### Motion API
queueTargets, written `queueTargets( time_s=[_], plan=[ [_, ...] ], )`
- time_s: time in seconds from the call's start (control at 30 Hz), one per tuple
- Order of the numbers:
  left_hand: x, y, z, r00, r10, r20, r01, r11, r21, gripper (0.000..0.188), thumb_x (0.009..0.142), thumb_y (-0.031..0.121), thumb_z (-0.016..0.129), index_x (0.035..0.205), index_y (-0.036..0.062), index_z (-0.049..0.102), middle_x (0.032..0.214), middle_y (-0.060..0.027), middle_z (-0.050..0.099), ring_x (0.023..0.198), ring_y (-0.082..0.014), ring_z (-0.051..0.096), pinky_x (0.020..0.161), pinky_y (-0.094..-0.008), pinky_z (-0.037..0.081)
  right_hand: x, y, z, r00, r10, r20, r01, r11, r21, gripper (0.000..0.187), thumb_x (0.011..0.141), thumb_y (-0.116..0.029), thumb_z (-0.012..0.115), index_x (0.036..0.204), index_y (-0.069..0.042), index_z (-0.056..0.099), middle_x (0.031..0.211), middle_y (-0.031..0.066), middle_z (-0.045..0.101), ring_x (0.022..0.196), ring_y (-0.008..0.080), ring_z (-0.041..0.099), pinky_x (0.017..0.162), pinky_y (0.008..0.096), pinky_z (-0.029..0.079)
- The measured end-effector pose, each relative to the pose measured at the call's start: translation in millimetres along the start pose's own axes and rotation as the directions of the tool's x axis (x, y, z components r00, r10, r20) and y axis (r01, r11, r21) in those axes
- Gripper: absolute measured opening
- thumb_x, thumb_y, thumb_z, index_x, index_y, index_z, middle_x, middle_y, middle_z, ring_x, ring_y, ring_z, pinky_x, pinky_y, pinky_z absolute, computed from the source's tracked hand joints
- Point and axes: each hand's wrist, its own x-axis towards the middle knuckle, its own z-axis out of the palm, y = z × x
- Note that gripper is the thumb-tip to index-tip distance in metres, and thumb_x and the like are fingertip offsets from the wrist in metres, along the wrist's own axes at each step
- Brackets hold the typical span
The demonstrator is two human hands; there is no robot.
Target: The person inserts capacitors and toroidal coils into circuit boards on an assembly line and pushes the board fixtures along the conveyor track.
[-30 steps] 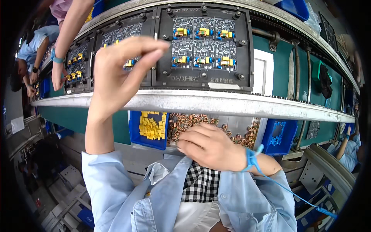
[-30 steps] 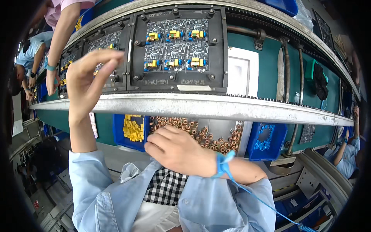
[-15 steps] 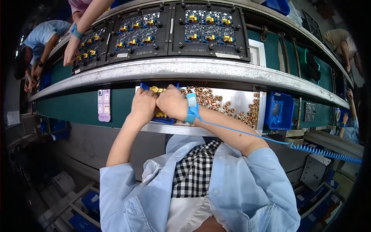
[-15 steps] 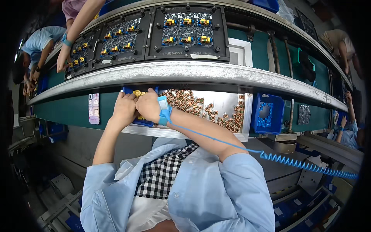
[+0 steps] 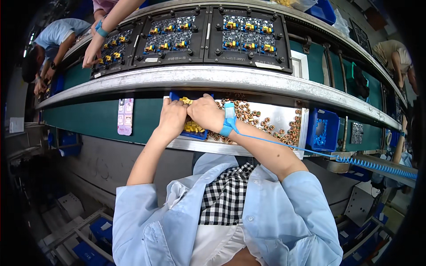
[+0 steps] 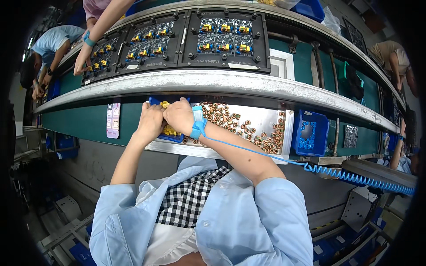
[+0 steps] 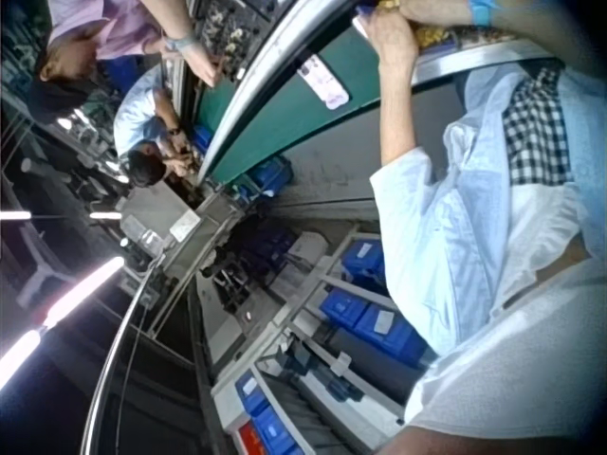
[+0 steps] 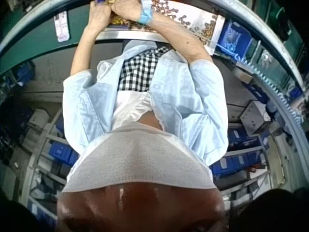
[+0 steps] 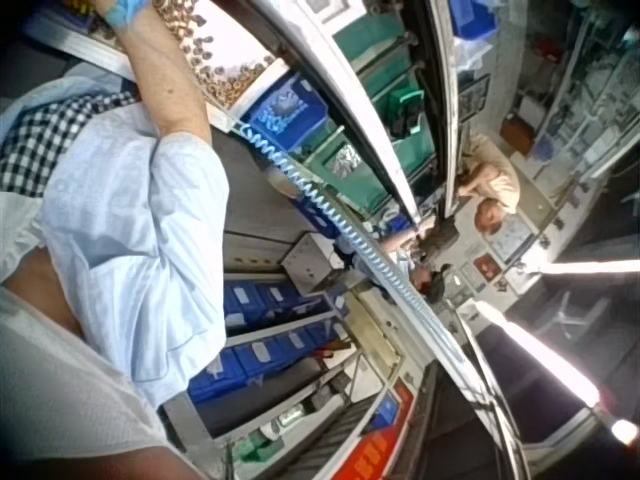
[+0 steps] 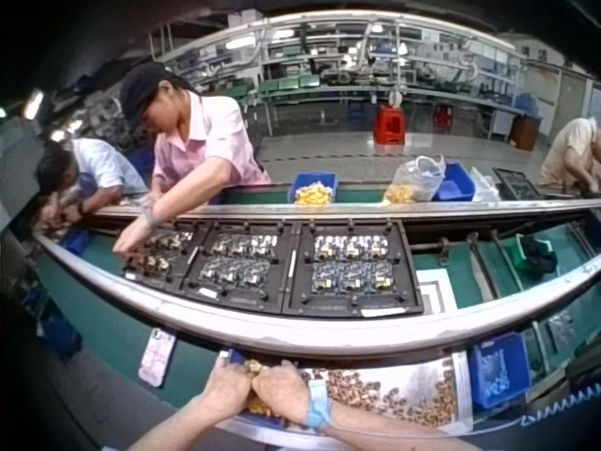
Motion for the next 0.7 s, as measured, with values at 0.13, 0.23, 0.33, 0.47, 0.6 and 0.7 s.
queueTargets(
  time_s=[0.13, 0.23, 0.33, 0.47, 0.6, 0.7],
  plan=[
    [-3.8, 0.9, 6.7, 0.995, -0.042, -0.093, 0.045, 0.998, 0.038, 0.010, 0.076, 0.013, 0.060, 0.081, 0.0053, 0.065, 0.083, -0.0118, 0.064, 0.078, -0.0271, 0.058, 0.089, -0.0415, 0.034, -0.4, 3.7, -4.7, 0.992, -0.056, 0.109, 0.049, 0.997, 0.066, 0.009, 0.073, -0.011, 0.058, 0.065, -0.009, 0.059, 0.066, 0.0086, 0.063, 0.060, 0.0252, 0.059, 0.060, 0.0359, 0.043],
    [-4.6, 6.3, 2.4, 0.995, -0.096, -0.031, 0.097, 0.995, 0.016, 0.010, 0.076, 0.012, 0.062, 0.083, 0.0051, 0.064, 0.084, -0.0121, 0.063, 0.080, -0.0278, 0.058, 0.090, -0.0447, 0.033, -3.8, 6.2, -12.1, 0.995, -0.069, 0.071, 0.059, 0.990, 0.128, 0.007, 0.075, -0.009, 0.058, 0.069, -0.006, 0.060, 0.073, 0.0102, 0.062, 0.063, 0.0253, 0.059, 0.060, 0.0353, 0.043],
    [-3.5, 15.1, -1.2, 0.989, -0.142, 0.034, 0.142, 0.990, -0.007, 0.011, 0.076, 0.011, 0.063, 0.086, 0.0050, 0.064, 0.086, -0.0124, 0.062, 0.082, -0.0285, 0.057, 0.092, -0.0478, 0.031, -11.1, 10.8, -29.2, 0.997, -0.071, 0.036, 0.063, 0.980, 0.189, 0.007, 0.077, -0.006, 0.058, 0.073, -0.002, 0.061, 0.080, 0.0117, 0.061, 0.067, 0.0254, 0.058, 0.060, 0.0348, 0.043],
    [-2.1, 26.2, 0.9, 0.983, -0.121, -0.137, 0.093, 0.976, -0.196, 0.021, 0.077, 0.013, 0.063, 0.094, 0.0013, 0.065, 0.089, -0.0143, 0.061, 0.087, -0.0290, 0.059, 0.094, -0.0445, 0.036, -21.7, 21.5, -82.8, 0.993, 0.117, 0.030, -0.107, 0.735, 0.669, 0.009, 0.078, 0.002, 0.057, 0.083, 0.001, 0.064, 0.089, 0.0121, 0.057, 0.070, 0.0239, 0.056, 0.062, 0.0334, 0.045],
    [6.0, 29.4, 3.3, 0.994, -0.104, -0.030, 0.090, 0.947, -0.308, 0.023, 0.076, 0.007, 0.064, 0.098, -0.0004, 0.064, 0.092, -0.0154, 0.060, 0.088, -0.0309, 0.060, 0.086, -0.0415, 0.043, -28.0, 55.9, -124.9, 0.971, 0.232, -0.056, -0.118, 0.671, 0.732, 0.017, 0.081, 0.008, 0.055, 0.091, 0.001, 0.066, 0.091, 0.0089, 0.061, 0.067, 0.0165, 0.056, 0.060, 0.0271, 0.045],
    [7.2, 26.5, 7.8, 0.994, -0.110, 0.025, 0.112, 0.928, -0.356, 0.024, 0.074, 0.004, 0.065, 0.097, -0.0017, 0.064, 0.092, -0.0151, 0.060, 0.086, -0.0314, 0.060, 0.080, -0.0392, 0.046, -33.6, 86.9, -147.2, 0.952, 0.302, 0.043, -0.221, 0.585, 0.780, 0.016, 0.083, 0.007, 0.055, 0.095, 0.003, 0.064, 0.086, 0.0088, 0.063, 0.071, 0.0159, 0.061, 0.062, 0.0240, 0.048]
  ],
)
